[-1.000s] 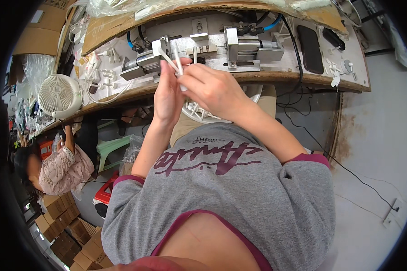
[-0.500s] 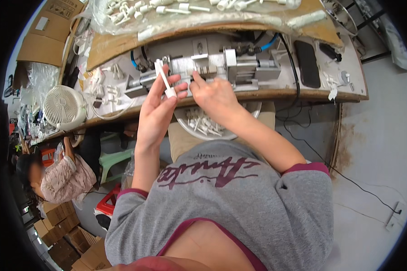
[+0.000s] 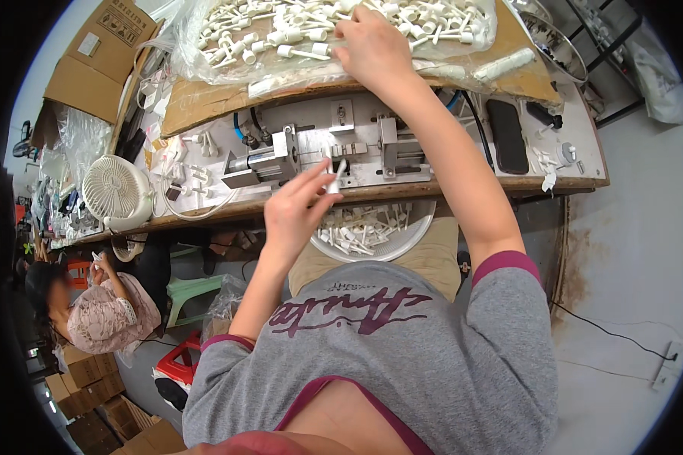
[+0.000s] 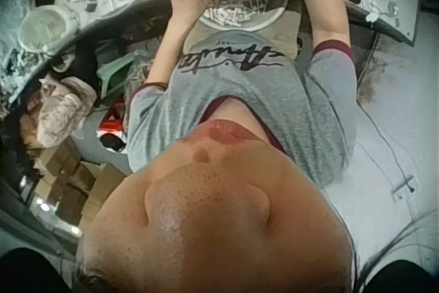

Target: The person is using a specialized assembly machine to press-fit or join small white plastic components, possibly for medical or industrial use.

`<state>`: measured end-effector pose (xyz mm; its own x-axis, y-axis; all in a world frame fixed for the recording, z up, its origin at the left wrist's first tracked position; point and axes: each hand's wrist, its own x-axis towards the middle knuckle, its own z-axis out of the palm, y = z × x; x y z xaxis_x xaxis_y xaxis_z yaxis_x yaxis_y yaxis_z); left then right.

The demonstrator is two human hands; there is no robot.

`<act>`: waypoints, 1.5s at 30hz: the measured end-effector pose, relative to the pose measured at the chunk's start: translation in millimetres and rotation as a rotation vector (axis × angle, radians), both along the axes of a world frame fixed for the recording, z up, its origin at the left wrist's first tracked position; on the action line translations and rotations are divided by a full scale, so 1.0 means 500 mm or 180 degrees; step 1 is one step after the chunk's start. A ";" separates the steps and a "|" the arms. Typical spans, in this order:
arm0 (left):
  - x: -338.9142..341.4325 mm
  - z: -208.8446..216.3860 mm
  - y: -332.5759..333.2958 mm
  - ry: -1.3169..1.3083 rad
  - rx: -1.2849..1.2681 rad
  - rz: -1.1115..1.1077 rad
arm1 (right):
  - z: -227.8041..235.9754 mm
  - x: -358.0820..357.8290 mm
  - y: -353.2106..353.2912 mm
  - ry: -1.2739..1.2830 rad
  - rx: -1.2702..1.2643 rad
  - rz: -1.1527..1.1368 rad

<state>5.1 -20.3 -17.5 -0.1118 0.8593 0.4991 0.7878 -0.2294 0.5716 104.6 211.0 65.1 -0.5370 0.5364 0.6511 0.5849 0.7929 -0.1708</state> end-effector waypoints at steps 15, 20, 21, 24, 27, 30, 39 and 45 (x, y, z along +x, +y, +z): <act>-0.009 -0.032 0.038 0.0771 -0.0423 -0.0145 | 0.019 0.092 -0.080 0.1833 -0.4021 0.1852; 0.010 0.032 0.029 -0.1283 -0.0591 -0.0164 | 0.025 0.129 -0.129 0.0952 -0.4671 0.1762; 0.012 0.047 0.030 -0.1788 -0.0628 -0.0216 | 0.021 0.130 -0.142 0.0809 -0.4804 0.1798; 0.015 0.071 0.033 -0.2504 -0.1113 -0.0601 | -0.006 0.130 -0.177 0.1179 -0.4815 0.2029; 0.022 0.072 0.023 -0.1786 -0.0990 -0.0433 | -0.015 0.157 -0.190 0.1715 -0.4642 0.1898; 0.045 0.078 0.015 -0.2282 -0.1271 -0.0688 | -0.039 0.206 -0.210 0.2099 -0.4264 0.1517; 0.145 0.041 0.065 -0.1193 -0.0806 -0.1368 | -0.067 0.319 -0.265 0.2044 -0.3962 0.1260; 0.189 0.090 0.111 -0.0406 -0.0019 -0.1248 | -0.085 0.467 -0.168 0.2755 -0.2385 -0.0426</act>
<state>99.5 35.2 27.3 0.1641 0.8520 0.4972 0.5640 -0.4946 0.6613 337.9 127.0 22.7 0.0246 0.9632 0.2677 0.1139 0.2633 -0.9580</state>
